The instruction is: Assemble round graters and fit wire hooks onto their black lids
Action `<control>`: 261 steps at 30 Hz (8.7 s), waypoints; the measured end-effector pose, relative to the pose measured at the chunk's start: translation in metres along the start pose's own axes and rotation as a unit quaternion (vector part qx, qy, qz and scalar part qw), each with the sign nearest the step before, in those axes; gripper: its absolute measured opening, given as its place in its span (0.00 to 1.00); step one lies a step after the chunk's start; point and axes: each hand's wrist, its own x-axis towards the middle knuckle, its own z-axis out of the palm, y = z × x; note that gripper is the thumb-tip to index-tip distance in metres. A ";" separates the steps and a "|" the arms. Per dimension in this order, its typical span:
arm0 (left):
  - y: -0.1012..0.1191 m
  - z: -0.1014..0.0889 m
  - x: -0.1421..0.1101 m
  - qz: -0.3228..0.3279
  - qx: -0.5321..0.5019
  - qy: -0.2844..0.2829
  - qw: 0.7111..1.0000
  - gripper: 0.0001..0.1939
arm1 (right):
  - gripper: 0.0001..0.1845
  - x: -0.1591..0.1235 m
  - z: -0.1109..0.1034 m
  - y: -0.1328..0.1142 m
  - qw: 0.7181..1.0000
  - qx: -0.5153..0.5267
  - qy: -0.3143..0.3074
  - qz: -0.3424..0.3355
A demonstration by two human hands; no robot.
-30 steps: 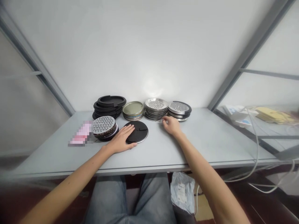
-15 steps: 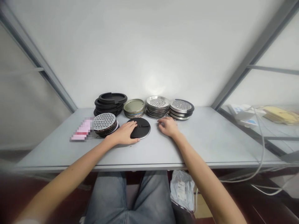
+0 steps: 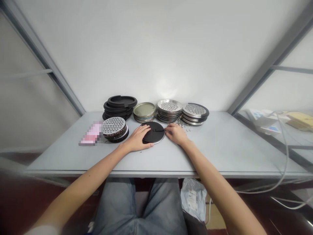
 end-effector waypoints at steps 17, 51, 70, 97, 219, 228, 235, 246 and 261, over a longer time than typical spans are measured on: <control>-0.001 0.000 -0.003 -0.012 -0.027 0.029 0.999 0.40 | 0.10 -0.001 0.001 -0.007 0.997 -0.068 0.029 0.035; 0.000 0.004 0.005 -0.030 -0.129 0.149 0.980 0.12 | 0.19 0.032 -0.006 -0.026 0.856 0.435 0.202 0.192; -0.010 0.008 0.007 -0.088 -0.153 0.253 0.951 0.06 | 0.12 0.051 0.001 -0.075 0.936 0.286 0.194 0.062; -0.014 0.001 0.004 -0.076 -0.173 0.303 0.934 0.06 | 0.16 -0.003 -0.013 0.039 0.951 0.041 0.144 0.269; -0.004 -0.002 0.002 0.021 -0.081 0.187 0.979 0.09 | 0.16 0.033 0.007 -0.073 0.868 0.476 0.053 0.134; -0.005 -0.001 0.001 0.015 -0.094 0.196 0.976 0.09 | 0.19 0.033 0.006 -0.074 0.867 0.475 0.046 0.144; -0.005 -0.002 0.002 0.011 -0.093 0.197 0.976 0.09 | 0.16 0.031 0.002 -0.077 0.891 0.438 0.045 0.110; 0.005 -0.008 -0.002 -0.009 -0.148 0.218 0.965 0.11 | 0.19 0.031 -0.003 -0.074 0.849 0.511 0.038 0.133; 0.011 -0.028 0.006 -0.158 -0.498 0.020 0.852 0.18 | 0.16 0.031 -0.011 -0.076 0.845 0.517 0.048 0.131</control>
